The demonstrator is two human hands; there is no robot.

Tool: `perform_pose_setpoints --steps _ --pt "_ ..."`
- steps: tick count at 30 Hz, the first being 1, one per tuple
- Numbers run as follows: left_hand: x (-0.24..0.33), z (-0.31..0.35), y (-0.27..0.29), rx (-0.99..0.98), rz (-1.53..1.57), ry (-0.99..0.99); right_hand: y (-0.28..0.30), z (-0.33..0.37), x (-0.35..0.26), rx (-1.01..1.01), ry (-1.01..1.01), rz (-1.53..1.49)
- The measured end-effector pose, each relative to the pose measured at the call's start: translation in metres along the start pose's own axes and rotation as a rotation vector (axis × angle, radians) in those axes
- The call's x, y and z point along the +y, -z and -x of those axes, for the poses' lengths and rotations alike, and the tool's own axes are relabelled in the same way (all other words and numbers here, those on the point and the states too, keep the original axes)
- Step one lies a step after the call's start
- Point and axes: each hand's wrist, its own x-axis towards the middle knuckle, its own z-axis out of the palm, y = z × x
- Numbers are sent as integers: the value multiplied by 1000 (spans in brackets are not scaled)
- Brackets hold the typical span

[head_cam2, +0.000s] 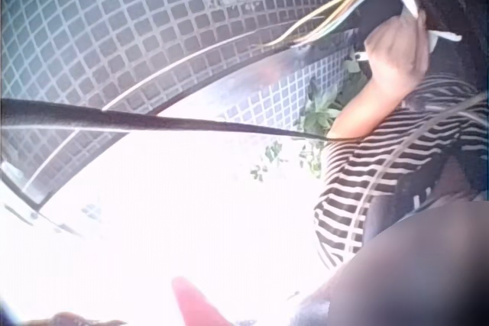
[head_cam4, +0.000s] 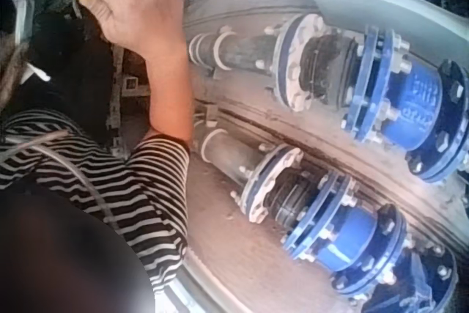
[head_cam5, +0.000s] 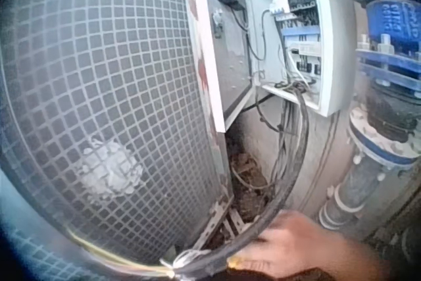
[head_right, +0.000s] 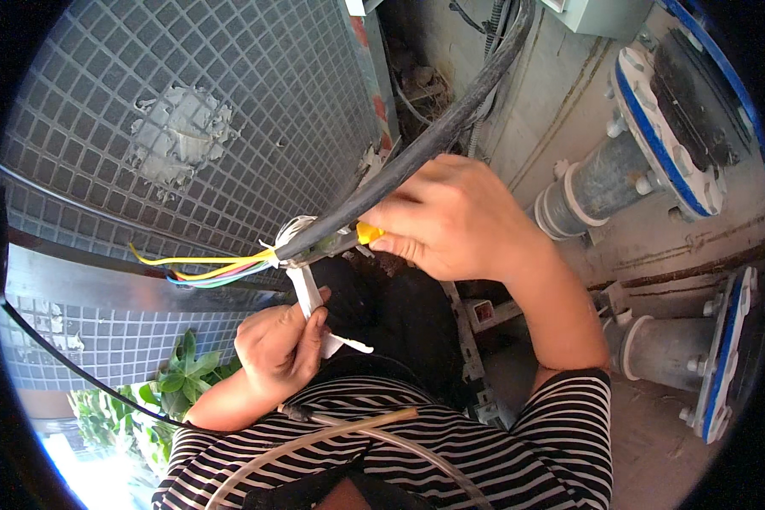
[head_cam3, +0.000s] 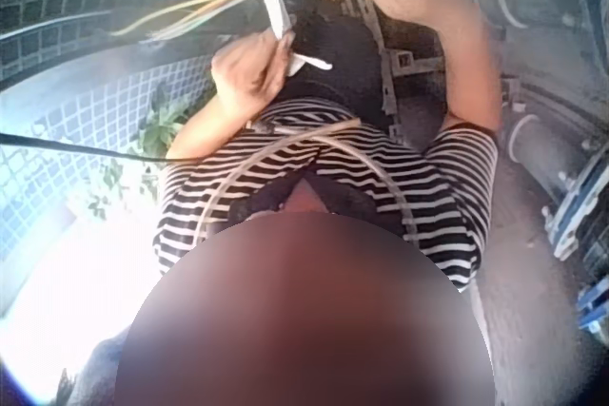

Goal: The person strips insulation from several colored wires using a yellow-handled tool, then uses a screwdriver to work inside an electrical panel. The person also handles a bundle of wires and uses a knife to cut a white tie around them.

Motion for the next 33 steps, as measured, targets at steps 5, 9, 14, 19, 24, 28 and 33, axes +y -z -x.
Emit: perform_pose_setpoints --steps 5,9,14,19,24,28,33 --pt "-2 1 -1 -29 -25 -11 -3 -14 -12 -55 24 5" --pt "-12 5 -4 -7 -44 -9 -5 -2 10 31 54 112" --pt "-11 6 -9 9 -59 -37 -4 -6 -5 -13 11 121" --pt "-16 8 -11 9 -34 20 2 -1 3 32 49 202" --pt "-13 5 -11 -10 -28 -1 -2 -2 -13 28 -40 257" --pt "-8 14 -23 -22 92 -91 14 10 6 -29 -135 432" --pt "-48 9 -49 -159 1 99 26 29 3 26 -291 107"
